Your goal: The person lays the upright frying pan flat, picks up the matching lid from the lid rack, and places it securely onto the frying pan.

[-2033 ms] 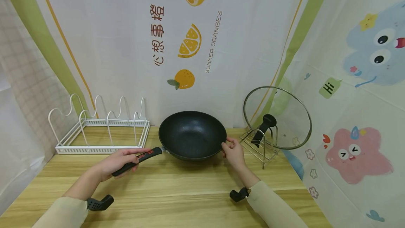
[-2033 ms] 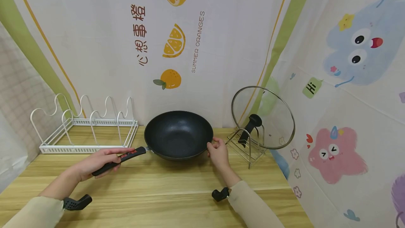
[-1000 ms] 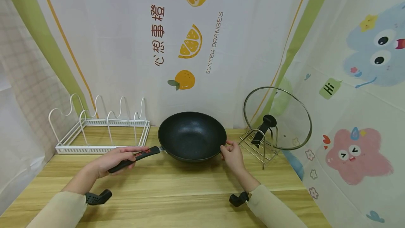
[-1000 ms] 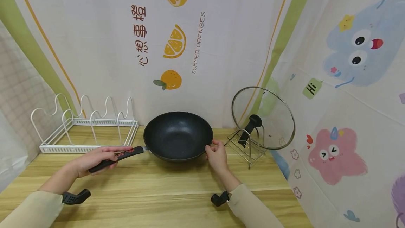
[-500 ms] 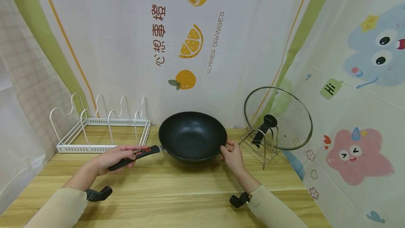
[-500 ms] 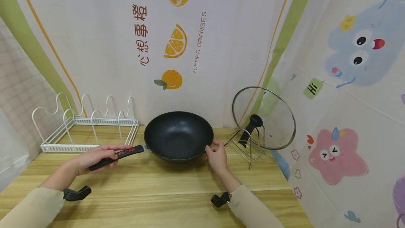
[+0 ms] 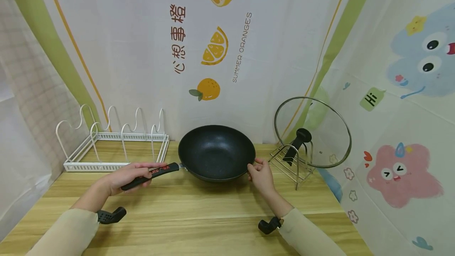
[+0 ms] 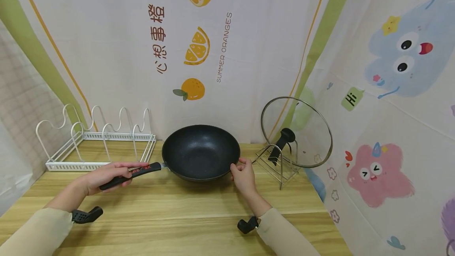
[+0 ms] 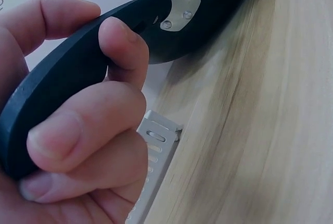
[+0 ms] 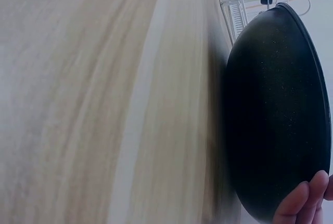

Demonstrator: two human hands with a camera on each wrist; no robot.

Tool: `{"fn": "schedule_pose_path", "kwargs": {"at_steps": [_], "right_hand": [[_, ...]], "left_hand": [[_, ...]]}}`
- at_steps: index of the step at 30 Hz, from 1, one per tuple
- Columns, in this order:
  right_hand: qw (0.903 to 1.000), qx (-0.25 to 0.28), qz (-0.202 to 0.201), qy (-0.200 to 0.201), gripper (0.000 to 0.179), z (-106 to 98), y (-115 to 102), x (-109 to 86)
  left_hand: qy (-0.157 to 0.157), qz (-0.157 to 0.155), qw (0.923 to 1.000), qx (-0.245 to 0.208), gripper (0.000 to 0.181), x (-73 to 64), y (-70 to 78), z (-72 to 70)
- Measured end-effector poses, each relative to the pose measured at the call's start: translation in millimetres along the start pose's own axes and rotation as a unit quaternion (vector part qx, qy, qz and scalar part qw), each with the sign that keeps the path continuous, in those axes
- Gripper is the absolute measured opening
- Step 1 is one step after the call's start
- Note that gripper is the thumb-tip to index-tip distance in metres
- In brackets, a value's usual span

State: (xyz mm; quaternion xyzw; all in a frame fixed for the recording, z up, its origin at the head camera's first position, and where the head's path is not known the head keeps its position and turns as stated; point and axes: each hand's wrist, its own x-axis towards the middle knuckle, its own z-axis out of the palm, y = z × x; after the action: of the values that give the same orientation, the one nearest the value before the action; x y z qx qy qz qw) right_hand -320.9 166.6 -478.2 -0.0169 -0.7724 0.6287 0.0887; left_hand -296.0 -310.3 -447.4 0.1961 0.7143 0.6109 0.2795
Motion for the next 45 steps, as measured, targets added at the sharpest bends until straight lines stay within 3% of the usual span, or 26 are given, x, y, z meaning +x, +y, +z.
{"fn": "schedule_pose_path", "kwargs": {"at_steps": [17, 24, 30, 35, 40, 45], "right_hand": [[0.9997, 0.018, 0.013, 0.002, 0.055, -6, 2, 0.4], [0.9996, -0.016, 0.014, 0.015, 0.047, -18, -2, 0.8], [0.9982, -0.046, -0.016, 0.034, 0.038, -31, -15, 3.3], [0.9960, -0.052, -0.063, 0.034, 0.033, -49, -30, 4.1], [0.9914, -0.061, -0.116, 0.002, 0.036, -71, -44, 6.3], [0.9888, -0.081, -0.121, -0.033, 0.045, -94, -55, 8.3]], "left_hand": [[-0.001, -0.001, 1.0000, 0.007, 0.052, -0.5, 0.7, -0.3], [-0.011, 0.005, 0.9999, 0.001, 0.053, -0.1, 1.8, 0.4], [-0.004, 0.002, 1.0000, 0.003, 0.053, -0.5, 2.6, 1.5], [-0.007, 0.003, 1.0000, 0.003, 0.053, -0.5, 2.3, 1.6], [-0.010, 0.008, 0.9999, 0.004, 0.053, -0.6, 2.0, 1.2], [-0.013, 0.013, 0.9998, 0.003, 0.053, -1.0, 2.8, 1.5]]}}
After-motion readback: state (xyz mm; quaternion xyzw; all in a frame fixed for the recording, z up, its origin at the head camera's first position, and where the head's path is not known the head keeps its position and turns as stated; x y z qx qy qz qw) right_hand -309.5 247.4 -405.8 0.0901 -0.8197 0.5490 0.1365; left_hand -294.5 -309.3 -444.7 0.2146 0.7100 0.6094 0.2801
